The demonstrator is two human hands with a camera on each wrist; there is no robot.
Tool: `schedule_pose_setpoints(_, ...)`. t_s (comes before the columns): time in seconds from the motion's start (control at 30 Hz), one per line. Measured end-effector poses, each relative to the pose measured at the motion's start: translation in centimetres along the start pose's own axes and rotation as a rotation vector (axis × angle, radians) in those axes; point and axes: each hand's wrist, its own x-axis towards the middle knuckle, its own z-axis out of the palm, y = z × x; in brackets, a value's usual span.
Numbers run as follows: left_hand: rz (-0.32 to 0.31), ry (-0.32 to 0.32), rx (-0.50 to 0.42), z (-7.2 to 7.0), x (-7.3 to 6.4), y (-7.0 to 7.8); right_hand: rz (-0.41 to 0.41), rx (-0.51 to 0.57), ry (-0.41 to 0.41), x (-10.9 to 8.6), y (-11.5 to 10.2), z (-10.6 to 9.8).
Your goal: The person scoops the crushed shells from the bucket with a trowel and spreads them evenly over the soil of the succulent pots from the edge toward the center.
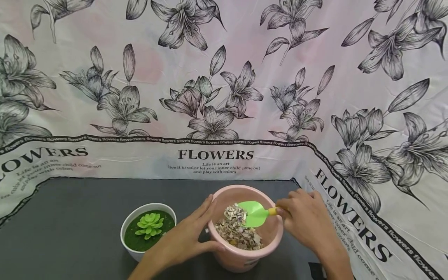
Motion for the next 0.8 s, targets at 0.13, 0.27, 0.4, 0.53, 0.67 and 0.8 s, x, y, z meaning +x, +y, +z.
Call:
schedule_pose_setpoints(0.13, 0.012, 0.014, -0.005, -0.7, -0.8, -0.1, -0.009, -0.017, 0.011, 0.2, -0.6, -0.4)
schedule_pose_setpoints(0.27, 0.009, 0.036, 0.004, -1.5, -1.6, -0.4, -0.035, -0.011, 0.058, 0.4, -1.1, -0.7)
schedule_pose_setpoints(0.4, 0.004, 0.054, 0.012, -2.7, -2.4, -1.0, -0.074, 0.009, 0.111, 0.9, -2.3, -0.6)
schedule_pose_setpoints(0.53, -0.013, 0.045, -0.007, -4.2, -3.4, -1.8, -0.111, 0.033, 0.149, 1.5, -3.9, -0.3)
schedule_pose_setpoints(0.67, -0.065, 0.022, -0.030, -5.8, -4.6, -3.0, -0.154, 0.048, 0.182, 2.2, -5.5, 0.2)
schedule_pose_setpoints(0.8, -0.109, 0.022, -0.028, -7.2, -5.8, -3.9, -0.190, 0.055, 0.204, 2.8, -7.0, 0.8)
